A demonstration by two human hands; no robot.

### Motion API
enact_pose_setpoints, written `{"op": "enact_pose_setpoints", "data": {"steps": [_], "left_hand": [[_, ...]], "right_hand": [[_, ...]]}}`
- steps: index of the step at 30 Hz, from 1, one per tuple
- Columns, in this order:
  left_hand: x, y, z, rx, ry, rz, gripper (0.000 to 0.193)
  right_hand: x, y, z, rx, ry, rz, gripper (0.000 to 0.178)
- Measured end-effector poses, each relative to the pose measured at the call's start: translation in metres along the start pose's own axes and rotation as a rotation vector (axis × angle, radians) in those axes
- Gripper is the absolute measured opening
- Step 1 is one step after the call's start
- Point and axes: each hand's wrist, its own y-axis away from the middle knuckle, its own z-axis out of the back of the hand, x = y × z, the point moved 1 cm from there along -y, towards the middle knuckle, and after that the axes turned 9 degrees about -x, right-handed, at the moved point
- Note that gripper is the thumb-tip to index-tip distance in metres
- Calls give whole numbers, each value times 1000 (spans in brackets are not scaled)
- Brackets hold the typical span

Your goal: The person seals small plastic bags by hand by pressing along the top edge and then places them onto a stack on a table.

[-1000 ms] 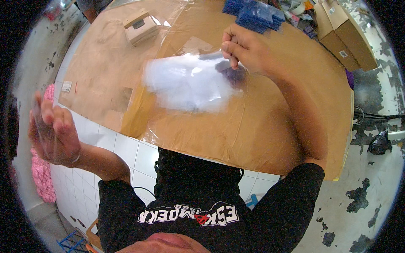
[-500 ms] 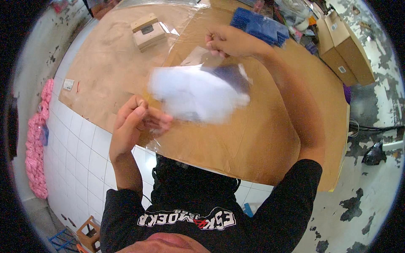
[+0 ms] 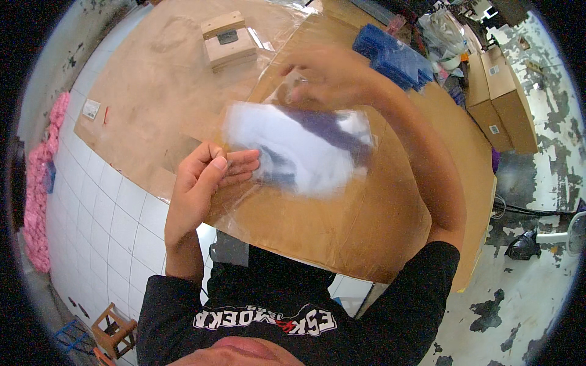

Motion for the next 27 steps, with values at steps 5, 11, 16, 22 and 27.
{"op": "enact_pose_setpoints", "data": {"steps": [5, 11, 16, 22, 27], "left_hand": [[2, 0, -1, -2, -29, -1, 18], [3, 2, 0, 2, -7, -16, 17], [8, 1, 14, 16, 202, -21, 17], [4, 0, 24, 46, 320, -53, 16], [3, 2, 14, 51, 192, -108, 18]], "right_hand": [[25, -19, -9, 312, -94, -9, 49], [30, -28, -7, 340, 23, 32, 47], [36, -29, 9, 409, -28, -46, 27], [25, 7, 26, 516, -344, -480, 30], [32, 47, 17, -116, 107, 80, 47]]}}
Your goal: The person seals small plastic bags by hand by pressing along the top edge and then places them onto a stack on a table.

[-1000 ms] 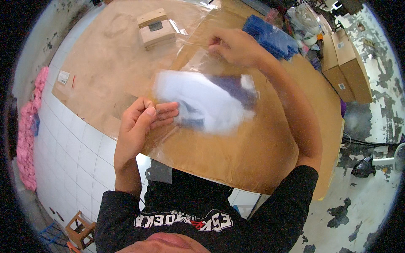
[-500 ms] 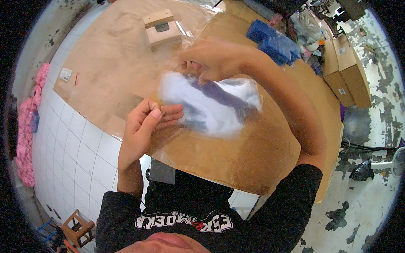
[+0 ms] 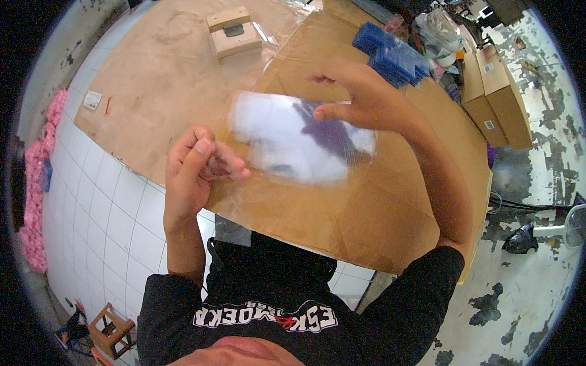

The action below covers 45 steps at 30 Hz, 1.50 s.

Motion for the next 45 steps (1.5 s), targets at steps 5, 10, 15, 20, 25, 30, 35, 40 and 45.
{"op": "enact_pose_setpoints", "data": {"steps": [5, 10, 15, 20, 25, 30, 35, 40, 45], "left_hand": [[-2, 13, -20, 153, -411, -144, 11], [-13, 12, -50, 176, -637, -494, 15], [-39, -5, -55, 151, -849, -281, 25], [-48, -61, -60, 313, -1046, -220, 30], [-22, -101, -57, 453, -1357, -506, 43], [-20, -104, -45, 681, -1411, -676, 78], [-14, -102, -34, 866, -1536, -615, 108], [-16, -112, -31, 895, -1385, -498, 88], [-18, -118, -28, 925, -1318, -497, 70]], "right_hand": [[86, 7, -7, 10, -467, -201, 43], [123, 21, -4, 9, -418, -310, 16], [102, 35, 11, -222, -708, -774, 13], [67, 52, 19, -250, -745, -1020, 20], [32, 73, 3, -20, -485, -1129, 40], [23, 88, 10, -205, 191, -373, 92], [2, 87, 0, 70, 59, -144, 108], [-10, 88, -6, 84, -44, -153, 103], [-6, 90, -8, 93, -47, -172, 93]]}}
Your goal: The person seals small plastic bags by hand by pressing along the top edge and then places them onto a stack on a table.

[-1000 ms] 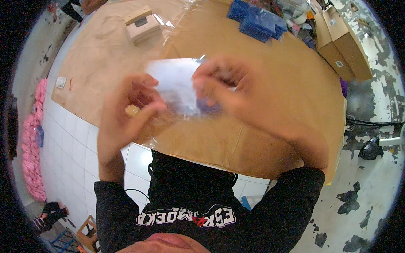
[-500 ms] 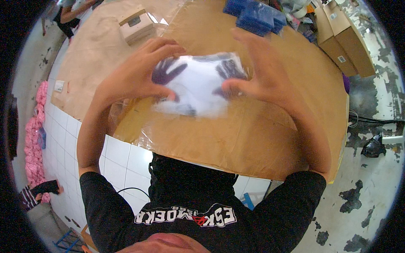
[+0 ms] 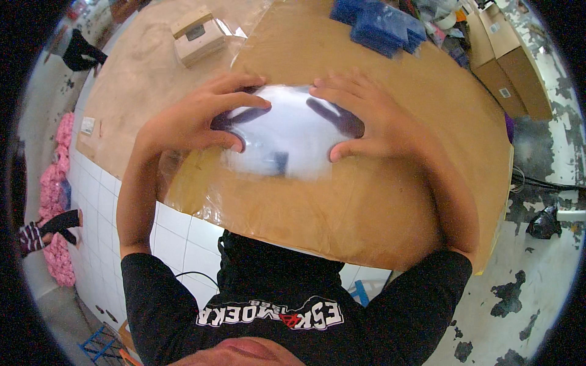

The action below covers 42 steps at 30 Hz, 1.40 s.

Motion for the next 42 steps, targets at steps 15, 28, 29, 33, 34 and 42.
{"op": "enact_pose_setpoints", "data": {"steps": [15, 28, 29, 33, 34, 42], "left_hand": [[-9, 2, -5, -53, -62, 49, 65], [-44, -11, 5, -98, -367, -109, 55], [-50, -20, 4, -109, -338, -134, 53], [-42, -47, -16, -110, -233, -238, 41], [-33, -50, -24, -123, -218, -265, 37], [-20, -43, -33, -237, -101, -344, 20]], "right_hand": [[-3, 5, 1, -49, -73, -59, 77], [-3, -27, 66, -112, 129, -222, 46], [-15, -33, 76, -172, 211, -187, 46], [-70, -51, 106, -245, 338, -223, 48], [-85, -52, 106, -222, 319, -280, 50], [-110, -41, 91, -133, 384, -390, 49]]}}
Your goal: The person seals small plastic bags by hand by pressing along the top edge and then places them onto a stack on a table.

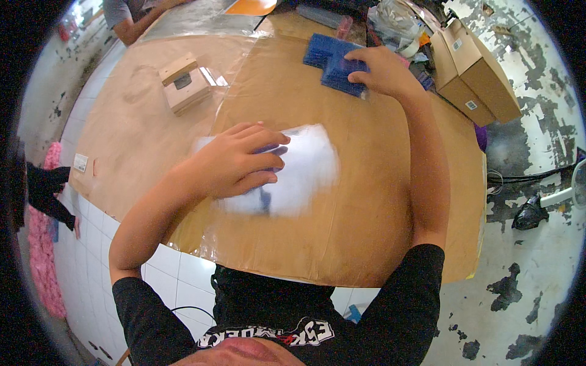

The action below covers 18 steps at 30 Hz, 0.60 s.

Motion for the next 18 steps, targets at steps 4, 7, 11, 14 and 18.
{"op": "enact_pose_setpoints", "data": {"steps": [4, 7, 11, 14, 18], "left_hand": [[1, 4, 2, 4, 45, 36, 19], [2, 6, 2, -10, 35, 32, 19], [4, 5, 2, -27, 12, 27, 20], [3, 4, 3, -24, 12, 40, 20], [3, 4, 4, -22, 20, 45, 20]], "right_hand": [[-3, 0, -1, -37, -19, -58, 40], [-4, -1, 2, -47, -53, -57, 38], [-11, 0, 2, -73, -182, -86, 35], [-17, 0, 0, -70, -254, -124, 34], [-24, 0, -3, -62, -330, -135, 28]]}}
